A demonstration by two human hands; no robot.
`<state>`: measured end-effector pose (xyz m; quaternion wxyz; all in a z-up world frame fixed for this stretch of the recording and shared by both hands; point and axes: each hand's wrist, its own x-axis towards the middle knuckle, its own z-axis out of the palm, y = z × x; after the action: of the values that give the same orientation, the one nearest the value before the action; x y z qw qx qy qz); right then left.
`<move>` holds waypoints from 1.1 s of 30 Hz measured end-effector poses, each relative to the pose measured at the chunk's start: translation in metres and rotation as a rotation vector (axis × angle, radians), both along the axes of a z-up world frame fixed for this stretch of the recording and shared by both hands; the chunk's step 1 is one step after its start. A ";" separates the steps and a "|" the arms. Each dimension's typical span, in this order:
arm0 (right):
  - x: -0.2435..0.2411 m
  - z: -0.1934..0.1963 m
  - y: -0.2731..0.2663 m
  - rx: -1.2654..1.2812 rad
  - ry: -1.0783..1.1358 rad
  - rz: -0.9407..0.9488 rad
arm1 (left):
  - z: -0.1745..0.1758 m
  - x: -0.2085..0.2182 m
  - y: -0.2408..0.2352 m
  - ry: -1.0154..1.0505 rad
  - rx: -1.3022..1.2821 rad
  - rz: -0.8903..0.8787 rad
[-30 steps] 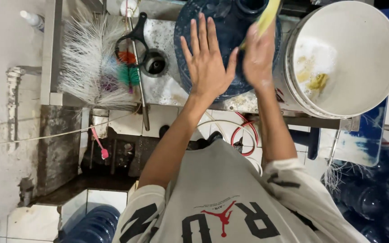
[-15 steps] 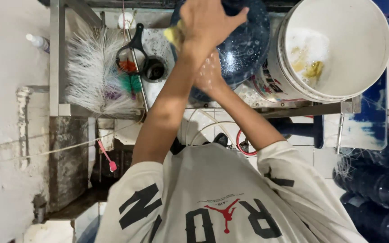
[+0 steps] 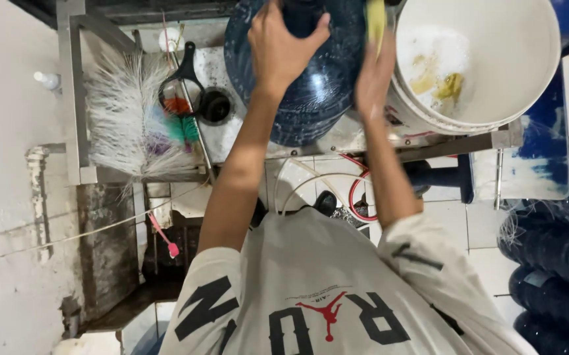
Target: The person washes a water bottle by scrubbing its exterior with a soapy sponge, dipping the sponge into a bucket of water, and then moves the bottle to a stack before picking up another bottle.
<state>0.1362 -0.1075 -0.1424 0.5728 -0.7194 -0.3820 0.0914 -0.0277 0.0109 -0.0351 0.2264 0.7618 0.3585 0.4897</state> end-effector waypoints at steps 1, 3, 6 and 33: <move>-0.023 -0.015 -0.012 0.011 0.019 -0.127 | 0.002 0.000 -0.001 -0.018 0.021 -0.010; -0.079 -0.044 -0.041 0.244 0.095 -0.092 | 0.006 0.002 -0.001 -0.049 0.058 -0.024; -0.107 -0.071 -0.040 0.133 0.422 -0.168 | 0.008 0.004 0.003 0.002 0.003 -0.015; -0.168 -0.209 -0.048 -0.044 0.258 -0.313 | -0.036 0.005 0.051 -0.008 -0.057 -0.296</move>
<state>-0.0320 -0.1560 -0.3512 0.6082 -0.7648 -0.1872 0.1010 -0.0224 0.0620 -0.0711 0.3191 0.7976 0.2549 0.4439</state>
